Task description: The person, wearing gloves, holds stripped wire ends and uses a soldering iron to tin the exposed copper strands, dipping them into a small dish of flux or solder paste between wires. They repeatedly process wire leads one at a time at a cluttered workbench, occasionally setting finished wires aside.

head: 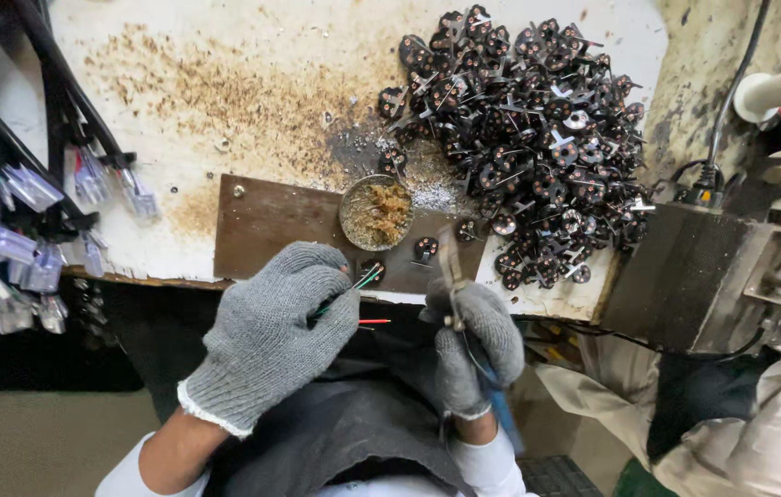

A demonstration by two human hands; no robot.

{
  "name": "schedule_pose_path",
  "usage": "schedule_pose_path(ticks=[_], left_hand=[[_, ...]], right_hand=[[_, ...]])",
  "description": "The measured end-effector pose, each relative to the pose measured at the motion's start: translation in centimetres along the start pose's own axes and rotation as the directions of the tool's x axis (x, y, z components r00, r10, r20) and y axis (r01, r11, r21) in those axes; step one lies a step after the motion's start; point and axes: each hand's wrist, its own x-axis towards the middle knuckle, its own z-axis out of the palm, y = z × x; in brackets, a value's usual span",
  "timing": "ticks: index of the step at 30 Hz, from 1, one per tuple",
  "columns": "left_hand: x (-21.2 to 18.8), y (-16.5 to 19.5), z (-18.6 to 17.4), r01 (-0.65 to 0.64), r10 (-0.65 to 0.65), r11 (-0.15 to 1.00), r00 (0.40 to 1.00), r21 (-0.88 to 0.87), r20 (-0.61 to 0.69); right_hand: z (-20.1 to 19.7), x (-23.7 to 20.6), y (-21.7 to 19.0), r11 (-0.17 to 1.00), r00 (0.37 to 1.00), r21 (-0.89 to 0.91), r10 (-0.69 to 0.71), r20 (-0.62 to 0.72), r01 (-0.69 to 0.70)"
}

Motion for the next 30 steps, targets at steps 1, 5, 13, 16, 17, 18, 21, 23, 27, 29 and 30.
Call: schedule_pose_path(ticks=[1, 5, 13, 16, 17, 18, 21, 23, 27, 29, 30], left_hand=[[-0.1, -0.1, 0.1, -0.034, 0.035, 0.999, 0.999, 0.019, -0.020], [0.2, 0.3, -0.3, -0.119, 0.122, 0.991, 0.992, 0.065, -0.039], [0.2, 0.2, 0.1, -0.121, 0.124, 0.989, 0.992, 0.090, -0.032], [0.2, 0.2, 0.0, -0.144, 0.148, 0.983, 0.989, 0.111, -0.026], [0.3, 0.2, 0.0, -0.153, 0.156, 0.981, 0.987, 0.119, -0.024], [0.3, 0.3, 0.0, -0.160, 0.163, 0.979, 0.987, 0.124, -0.014], [0.3, 0.5, 0.1, -0.161, 0.165, 0.981, 0.986, 0.111, -0.022], [0.1, 0.5, 0.2, -0.150, 0.152, 0.983, 0.988, 0.104, -0.019], [0.0, 0.2, 0.5, -0.157, 0.164, 0.983, 0.984, 0.098, -0.068], [-0.1, 0.1, 0.5, -0.171, 0.177, 0.978, 0.983, 0.121, -0.044], [-0.1, 0.0, 0.5, -0.175, 0.181, 0.976, 0.983, 0.130, -0.030]], right_hand=[[-0.7, 0.1, 0.9, 0.995, 0.996, -0.068, -0.067, 0.063, 0.071], [-2.0, -0.2, 3.1, 0.967, 0.977, -0.156, -0.186, 0.105, 0.201], [-0.8, 0.4, 2.6, 0.874, 0.885, -0.161, -0.432, 0.174, 0.459], [-0.5, 1.1, 2.1, 0.857, 0.858, -0.103, -0.483, 0.176, 0.504], [-0.5, 1.3, 1.9, 0.864, 0.859, -0.081, -0.477, 0.184, 0.497], [-0.5, 1.4, 1.8, 0.881, 0.870, -0.062, -0.448, 0.207, 0.468], [-0.8, 1.7, 1.6, 0.876, 0.855, -0.029, -0.461, 0.238, 0.481], [-1.0, 1.5, 1.7, 0.828, 0.816, -0.049, -0.537, 0.214, 0.559], [-1.3, 0.6, 2.3, 0.968, 0.966, -0.126, -0.198, 0.166, 0.219], [-1.2, 0.2, 2.7, 0.977, 0.980, -0.098, -0.182, 0.085, 0.190], [-1.1, 0.0, 2.9, 0.969, 0.976, -0.136, -0.198, 0.088, 0.209]])
